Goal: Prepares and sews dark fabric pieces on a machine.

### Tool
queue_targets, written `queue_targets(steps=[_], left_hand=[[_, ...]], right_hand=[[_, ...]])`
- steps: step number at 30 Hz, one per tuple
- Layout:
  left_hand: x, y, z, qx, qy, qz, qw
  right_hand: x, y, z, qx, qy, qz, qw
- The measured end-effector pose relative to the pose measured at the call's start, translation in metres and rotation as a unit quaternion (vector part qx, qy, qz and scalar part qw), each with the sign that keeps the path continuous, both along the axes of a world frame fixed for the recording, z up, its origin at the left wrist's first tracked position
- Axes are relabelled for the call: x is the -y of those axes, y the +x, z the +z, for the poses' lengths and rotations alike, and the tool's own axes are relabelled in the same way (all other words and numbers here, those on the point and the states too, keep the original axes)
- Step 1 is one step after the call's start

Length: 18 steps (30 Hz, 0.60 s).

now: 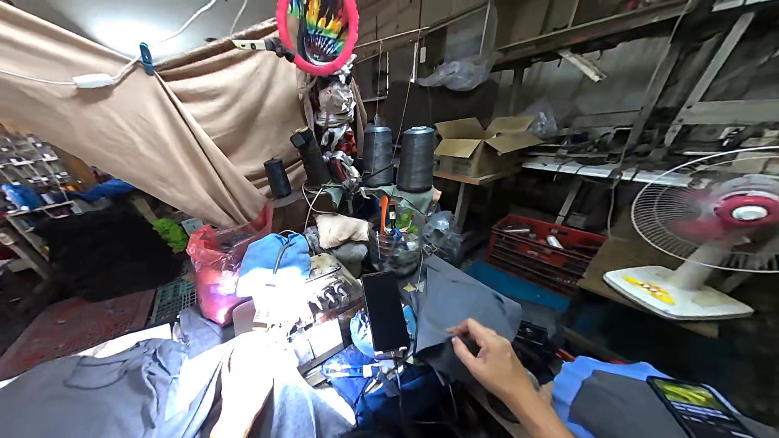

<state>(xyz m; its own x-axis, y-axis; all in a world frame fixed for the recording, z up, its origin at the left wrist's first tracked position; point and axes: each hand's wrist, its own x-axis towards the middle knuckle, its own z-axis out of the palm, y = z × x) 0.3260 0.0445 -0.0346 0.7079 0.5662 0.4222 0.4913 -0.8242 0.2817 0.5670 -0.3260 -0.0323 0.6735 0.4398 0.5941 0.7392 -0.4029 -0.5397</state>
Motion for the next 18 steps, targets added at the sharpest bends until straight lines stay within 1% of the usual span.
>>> queue_targets(steps=[2, 4, 6, 8, 10, 13, 14, 16, 17, 18], left_hand=[[0.001, 0.001, 0.002, 0.008, -0.007, 0.002, 1.0], [0.002, -0.003, -0.001, 0.06, 0.023, -0.018, 0.998], [0.008, -0.01, -0.004, 0.117, 0.051, -0.03, 0.991], [0.028, -0.026, -0.002, 0.137, 0.061, -0.028, 0.988], [0.056, -0.043, 0.006, 0.146, 0.035, -0.042, 0.988], [0.087, -0.063, 0.005, 0.142, -0.022, -0.109, 0.984], [0.095, -0.068, 0.002, 0.142, -0.035, -0.128, 0.981], [0.104, -0.077, -0.004, 0.136, -0.07, -0.161, 0.975], [0.107, -0.08, -0.008, 0.137, -0.087, -0.173, 0.971], [0.11, -0.082, -0.011, 0.144, -0.102, -0.184, 0.967]], right_hand=[[0.002, -0.009, -0.015, -0.049, -0.027, 0.037, 0.998], [0.004, -0.005, -0.027, -0.068, -0.027, 0.038, 0.997], [0.002, 0.016, -0.033, -0.039, -0.013, -0.011, 0.999], [-0.001, 0.045, -0.034, -0.001, -0.032, -0.062, 0.998], [-0.01, 0.073, -0.035, 0.019, -0.071, -0.087, 0.994], [-0.028, 0.106, -0.046, -0.006, -0.147, -0.108, 0.983], [-0.033, 0.114, -0.053, 0.01, -0.152, -0.116, 0.981], [-0.042, 0.123, -0.064, 0.066, -0.128, -0.134, 0.98], [-0.042, 0.124, -0.065, 0.071, -0.104, -0.141, 0.982], [-0.04, 0.122, -0.063, 0.054, -0.07, -0.144, 0.986]])
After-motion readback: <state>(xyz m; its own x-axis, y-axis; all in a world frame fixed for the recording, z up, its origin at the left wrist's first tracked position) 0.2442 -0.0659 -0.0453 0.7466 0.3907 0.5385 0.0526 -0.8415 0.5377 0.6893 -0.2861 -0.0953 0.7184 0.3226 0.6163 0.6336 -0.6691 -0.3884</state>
